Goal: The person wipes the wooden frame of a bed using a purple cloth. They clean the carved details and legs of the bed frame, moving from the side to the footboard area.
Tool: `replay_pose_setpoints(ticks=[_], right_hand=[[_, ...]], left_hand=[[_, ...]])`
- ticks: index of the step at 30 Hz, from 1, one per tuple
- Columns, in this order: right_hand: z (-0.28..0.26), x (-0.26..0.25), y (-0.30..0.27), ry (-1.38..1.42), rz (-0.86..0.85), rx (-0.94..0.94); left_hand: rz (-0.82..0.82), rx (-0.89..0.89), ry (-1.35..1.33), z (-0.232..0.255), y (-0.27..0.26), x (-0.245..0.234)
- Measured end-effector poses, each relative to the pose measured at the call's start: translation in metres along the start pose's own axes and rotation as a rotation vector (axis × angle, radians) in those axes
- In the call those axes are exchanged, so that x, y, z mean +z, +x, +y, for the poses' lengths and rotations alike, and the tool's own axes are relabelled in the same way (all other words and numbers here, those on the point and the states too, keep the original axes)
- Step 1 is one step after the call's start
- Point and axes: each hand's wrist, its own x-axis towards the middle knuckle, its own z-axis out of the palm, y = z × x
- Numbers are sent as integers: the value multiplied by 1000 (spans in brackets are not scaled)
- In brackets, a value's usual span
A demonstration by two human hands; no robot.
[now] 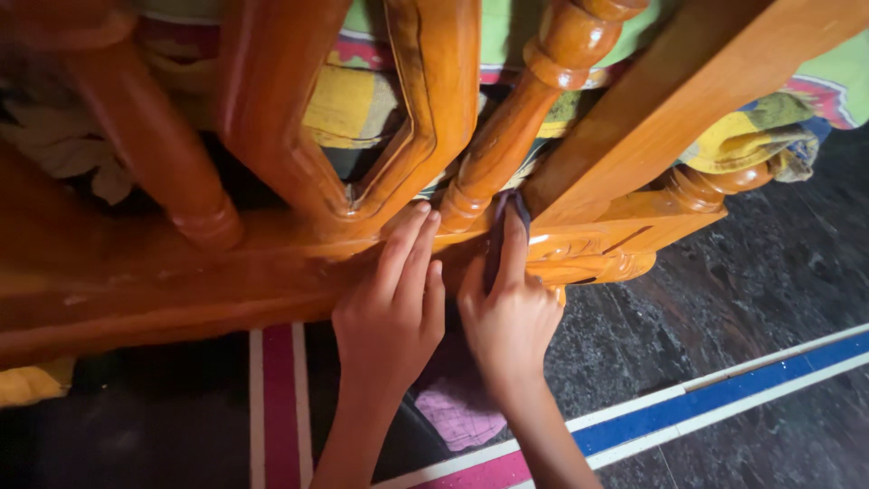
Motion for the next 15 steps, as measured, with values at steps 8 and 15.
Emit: replay_pose_setpoints(ticks=[8,15], right_hand=[[8,-1,5,10,-59,0],[6,1,3,69,-31,-4]], left_hand=[[14,-21,13,-1,-1,7],[60,-2,6,-1,-3,8]])
